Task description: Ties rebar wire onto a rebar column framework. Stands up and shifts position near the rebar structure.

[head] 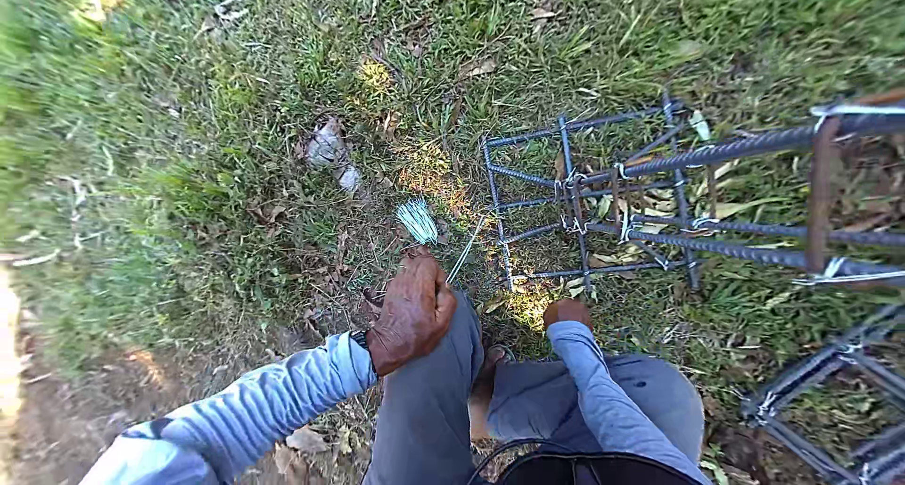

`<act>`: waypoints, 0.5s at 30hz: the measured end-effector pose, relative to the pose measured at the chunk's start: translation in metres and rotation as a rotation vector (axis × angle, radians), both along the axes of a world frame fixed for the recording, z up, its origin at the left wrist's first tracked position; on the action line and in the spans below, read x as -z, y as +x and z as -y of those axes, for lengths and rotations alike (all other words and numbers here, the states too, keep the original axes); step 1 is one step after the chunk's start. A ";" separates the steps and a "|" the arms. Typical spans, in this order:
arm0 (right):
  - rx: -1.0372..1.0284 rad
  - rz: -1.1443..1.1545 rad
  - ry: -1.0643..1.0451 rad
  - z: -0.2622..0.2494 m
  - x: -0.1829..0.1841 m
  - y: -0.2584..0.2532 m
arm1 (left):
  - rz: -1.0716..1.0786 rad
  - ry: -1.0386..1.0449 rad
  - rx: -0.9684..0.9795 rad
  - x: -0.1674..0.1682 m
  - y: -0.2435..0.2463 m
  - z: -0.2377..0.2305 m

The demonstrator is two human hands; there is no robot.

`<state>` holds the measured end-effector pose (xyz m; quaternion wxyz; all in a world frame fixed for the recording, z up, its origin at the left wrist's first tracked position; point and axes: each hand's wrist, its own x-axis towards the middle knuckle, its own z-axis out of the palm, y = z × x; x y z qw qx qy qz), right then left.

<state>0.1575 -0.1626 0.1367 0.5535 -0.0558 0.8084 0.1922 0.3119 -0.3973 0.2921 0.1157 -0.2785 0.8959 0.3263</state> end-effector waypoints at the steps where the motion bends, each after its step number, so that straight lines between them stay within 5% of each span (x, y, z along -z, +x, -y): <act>1: 0.014 -0.009 -0.013 0.000 -0.001 0.003 | 0.015 0.009 -0.002 -0.008 0.001 -0.003; 15: 0.044 0.009 -0.017 -0.015 -0.024 0.013 | 0.223 0.043 -0.015 -0.090 0.039 -0.050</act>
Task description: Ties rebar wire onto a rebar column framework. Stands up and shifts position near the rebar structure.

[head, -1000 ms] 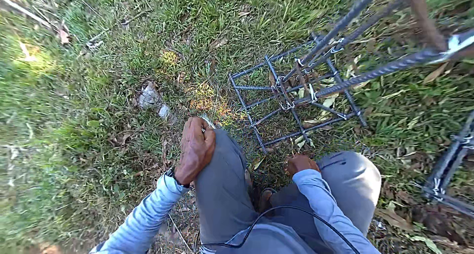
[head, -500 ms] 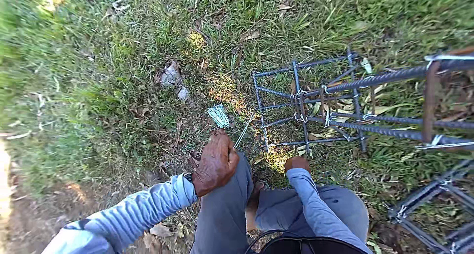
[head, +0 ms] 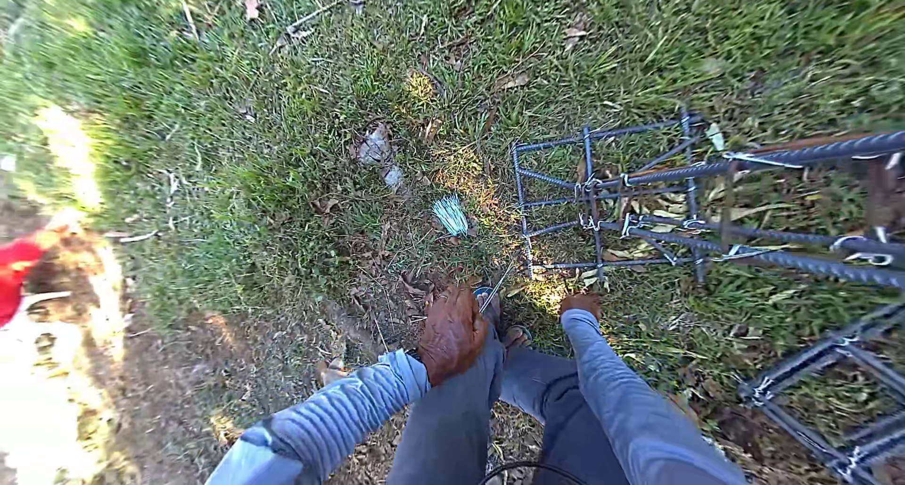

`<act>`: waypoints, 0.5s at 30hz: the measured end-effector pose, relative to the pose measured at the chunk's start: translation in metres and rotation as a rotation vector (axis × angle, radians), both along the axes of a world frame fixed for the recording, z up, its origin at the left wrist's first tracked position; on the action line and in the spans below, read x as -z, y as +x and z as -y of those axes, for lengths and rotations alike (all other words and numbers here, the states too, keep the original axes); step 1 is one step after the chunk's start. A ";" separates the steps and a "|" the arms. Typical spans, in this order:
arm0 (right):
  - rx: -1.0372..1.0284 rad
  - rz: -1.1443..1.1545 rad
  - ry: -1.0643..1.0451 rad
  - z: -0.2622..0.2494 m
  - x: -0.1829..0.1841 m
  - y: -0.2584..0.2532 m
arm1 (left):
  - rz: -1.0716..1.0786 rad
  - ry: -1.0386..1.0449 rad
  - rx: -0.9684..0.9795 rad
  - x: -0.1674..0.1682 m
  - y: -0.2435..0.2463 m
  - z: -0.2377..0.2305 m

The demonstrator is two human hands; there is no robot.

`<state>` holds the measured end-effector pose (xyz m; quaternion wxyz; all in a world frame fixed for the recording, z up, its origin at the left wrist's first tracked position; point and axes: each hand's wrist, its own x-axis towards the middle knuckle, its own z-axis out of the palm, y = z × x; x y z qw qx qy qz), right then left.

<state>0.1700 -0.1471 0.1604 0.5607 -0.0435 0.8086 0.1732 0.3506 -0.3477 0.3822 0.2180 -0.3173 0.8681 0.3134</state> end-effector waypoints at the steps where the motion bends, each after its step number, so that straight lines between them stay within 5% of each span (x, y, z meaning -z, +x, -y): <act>1: 0.012 0.013 0.016 -0.002 -0.006 -0.001 | 0.015 -0.010 0.009 -0.005 0.002 -0.002; 6: 0.467 -0.162 -0.194 -0.013 -0.110 0.024 | 0.163 0.005 0.044 -0.031 0.000 -0.010; 11: 0.279 -0.059 -0.370 -0.011 -0.244 0.058 | 0.168 -0.041 0.108 -0.065 -0.010 -0.020; 15: 0.250 -0.045 -0.455 0.008 -0.371 0.062 | 0.105 -0.067 0.256 -0.146 -0.013 -0.030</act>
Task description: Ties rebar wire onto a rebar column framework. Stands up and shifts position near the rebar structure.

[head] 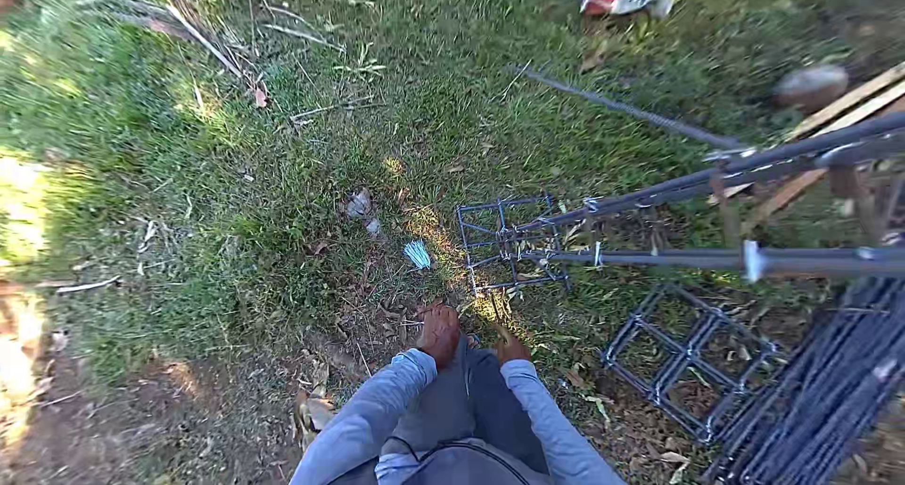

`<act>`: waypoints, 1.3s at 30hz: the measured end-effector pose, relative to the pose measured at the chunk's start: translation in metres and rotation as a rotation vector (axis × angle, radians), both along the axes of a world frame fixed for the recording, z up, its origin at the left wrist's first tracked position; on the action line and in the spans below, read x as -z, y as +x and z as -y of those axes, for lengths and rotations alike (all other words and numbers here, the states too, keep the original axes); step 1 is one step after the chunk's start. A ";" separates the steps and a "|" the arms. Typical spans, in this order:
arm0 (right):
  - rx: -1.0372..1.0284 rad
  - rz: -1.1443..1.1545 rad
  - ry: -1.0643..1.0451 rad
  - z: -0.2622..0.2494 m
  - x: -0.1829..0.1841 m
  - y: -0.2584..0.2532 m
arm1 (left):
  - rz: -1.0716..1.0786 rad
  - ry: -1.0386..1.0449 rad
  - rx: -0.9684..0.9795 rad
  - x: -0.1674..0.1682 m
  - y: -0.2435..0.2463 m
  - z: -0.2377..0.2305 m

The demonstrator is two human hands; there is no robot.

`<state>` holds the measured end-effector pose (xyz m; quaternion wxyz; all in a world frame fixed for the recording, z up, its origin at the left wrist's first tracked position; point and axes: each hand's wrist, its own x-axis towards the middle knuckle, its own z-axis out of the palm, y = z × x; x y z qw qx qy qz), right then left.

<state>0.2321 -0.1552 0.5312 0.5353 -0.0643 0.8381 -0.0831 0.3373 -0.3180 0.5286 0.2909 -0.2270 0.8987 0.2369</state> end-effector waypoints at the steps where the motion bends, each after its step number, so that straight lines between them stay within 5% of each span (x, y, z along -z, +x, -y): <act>1: -0.006 -0.025 -0.035 0.005 -0.029 0.001 | -0.027 -0.002 0.046 -0.027 0.001 -0.001; 4: -0.055 -0.107 -0.171 0.015 -0.086 0.003 | -0.099 0.036 0.158 -0.098 -0.002 0.013; 8: -0.089 -0.137 -0.336 0.028 -0.108 0.005 | -0.150 0.169 0.266 -0.142 -0.016 0.054; 13: -0.008 -0.167 -0.318 0.094 -0.111 0.006 | -0.107 0.231 0.197 -0.148 -0.025 0.134; 18: -0.046 0.009 -0.270 0.238 -0.082 0.003 | -0.182 0.293 -0.096 -0.109 -0.004 0.261; 25: 0.079 0.036 -0.505 0.425 -0.083 0.021 | -0.324 0.245 -0.418 -0.147 -0.012 0.437; 30: 0.170 0.177 -0.609 0.498 -0.108 -0.015 | -0.355 0.326 -0.505 -0.175 -0.070 0.514; 39: 0.649 0.206 -0.918 0.525 -0.161 -0.137 | -0.404 0.833 -0.338 -0.211 -0.228 0.569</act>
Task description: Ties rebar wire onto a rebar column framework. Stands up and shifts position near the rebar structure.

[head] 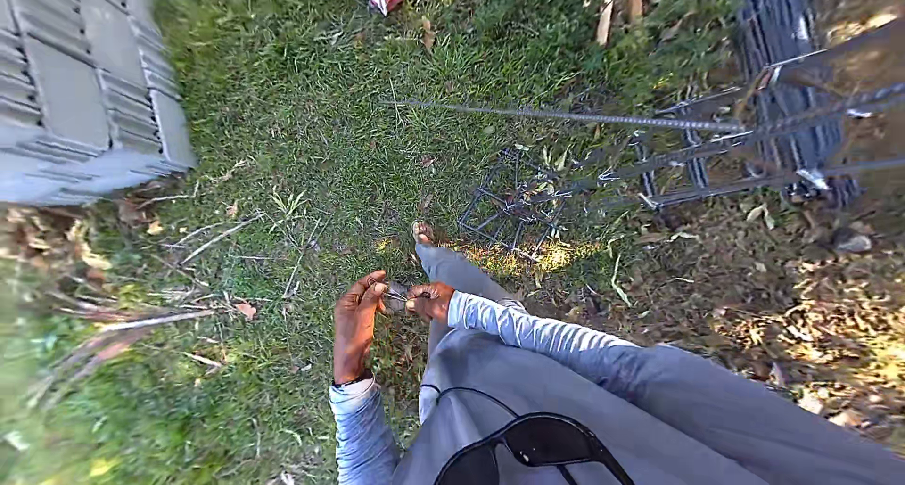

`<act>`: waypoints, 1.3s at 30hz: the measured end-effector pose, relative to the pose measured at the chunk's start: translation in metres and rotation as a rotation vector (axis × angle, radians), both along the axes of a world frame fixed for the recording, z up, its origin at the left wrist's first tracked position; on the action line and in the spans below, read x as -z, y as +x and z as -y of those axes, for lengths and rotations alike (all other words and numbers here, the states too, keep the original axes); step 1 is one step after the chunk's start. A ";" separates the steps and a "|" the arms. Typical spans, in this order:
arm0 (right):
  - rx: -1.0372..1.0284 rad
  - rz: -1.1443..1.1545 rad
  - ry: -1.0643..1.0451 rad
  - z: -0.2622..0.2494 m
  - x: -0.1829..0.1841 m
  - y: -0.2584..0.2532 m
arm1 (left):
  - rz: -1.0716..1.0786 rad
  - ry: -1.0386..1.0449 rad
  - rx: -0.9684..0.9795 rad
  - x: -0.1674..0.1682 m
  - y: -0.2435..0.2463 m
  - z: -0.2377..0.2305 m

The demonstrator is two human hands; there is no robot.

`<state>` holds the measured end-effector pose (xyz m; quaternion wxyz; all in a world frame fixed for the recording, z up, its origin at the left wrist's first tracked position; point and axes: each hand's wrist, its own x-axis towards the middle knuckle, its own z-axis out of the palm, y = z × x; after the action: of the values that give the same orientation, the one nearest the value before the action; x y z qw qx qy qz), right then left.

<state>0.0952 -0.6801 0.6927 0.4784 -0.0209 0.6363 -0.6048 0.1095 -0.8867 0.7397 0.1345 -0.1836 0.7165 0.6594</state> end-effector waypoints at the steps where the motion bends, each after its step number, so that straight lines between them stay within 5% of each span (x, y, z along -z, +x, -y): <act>1: 0.030 0.012 -0.040 0.001 -0.004 -0.016 | -0.006 0.054 0.033 -0.006 -0.020 0.006; 9: 0.255 0.124 -0.132 0.031 0.004 -0.169 | 0.080 0.316 0.273 0.009 -0.211 0.028; 17: 0.521 0.082 -0.134 0.038 0.008 -0.276 | 0.101 0.508 0.238 0.029 -0.350 0.011; 29: 0.718 0.050 0.057 0.051 -0.008 -0.408 | 0.161 0.422 0.342 0.028 -0.511 -0.011; 32: 0.861 0.081 0.089 0.062 0.001 -0.454 | 0.180 0.291 0.457 0.024 -0.570 -0.014; 39: 1.248 0.167 -0.031 0.086 -0.016 -0.547 | 0.225 0.414 0.627 0.020 -0.701 -0.014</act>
<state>-0.4516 -0.7659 0.7083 0.0833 0.3945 0.4803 -0.7789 -0.5911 -0.8724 0.7201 0.4411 0.0040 0.5706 0.6927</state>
